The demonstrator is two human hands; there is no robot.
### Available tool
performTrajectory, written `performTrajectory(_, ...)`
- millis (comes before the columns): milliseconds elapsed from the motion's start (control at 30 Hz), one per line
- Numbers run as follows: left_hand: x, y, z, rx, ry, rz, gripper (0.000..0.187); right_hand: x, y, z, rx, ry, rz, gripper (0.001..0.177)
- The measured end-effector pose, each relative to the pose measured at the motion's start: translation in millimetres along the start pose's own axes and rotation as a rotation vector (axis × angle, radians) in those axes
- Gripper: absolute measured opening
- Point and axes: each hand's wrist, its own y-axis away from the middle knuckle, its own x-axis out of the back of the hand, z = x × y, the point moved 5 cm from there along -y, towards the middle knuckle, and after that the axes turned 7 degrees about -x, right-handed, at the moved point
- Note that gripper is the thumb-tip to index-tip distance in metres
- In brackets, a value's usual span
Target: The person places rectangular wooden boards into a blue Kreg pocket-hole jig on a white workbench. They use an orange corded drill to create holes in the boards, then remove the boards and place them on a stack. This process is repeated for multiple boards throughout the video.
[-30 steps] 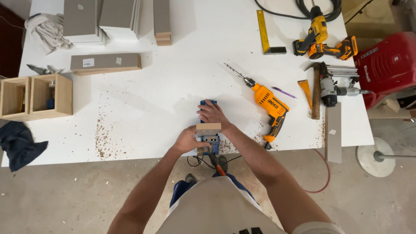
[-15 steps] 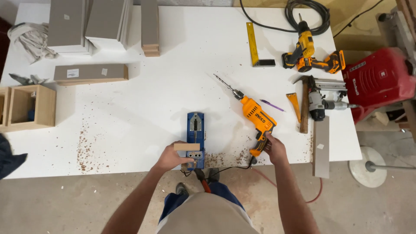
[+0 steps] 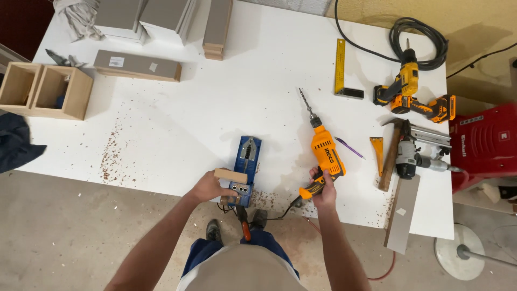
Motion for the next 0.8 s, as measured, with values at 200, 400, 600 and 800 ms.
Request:
performTrajectory(200,-3,9,26,0.024,0.015,-0.085,0.078,-20,120,-44,0.178,0.205,0.078,0.026)
performTrajectory(400,-16,16,15,0.011,0.013,-0.214,0.125,-107,375,-91,0.421,0.870,0.523,0.028)
performTrajectory(600,-2,24,48,0.009,-0.041,-0.267,0.109,-177,544,-66,0.131,1.480,1.098,0.035)
performTrajectory(800,-5,12,31,-0.117,-0.123,-0.242,0.106,-230,574,-34,0.072,1.714,1.034,0.032)
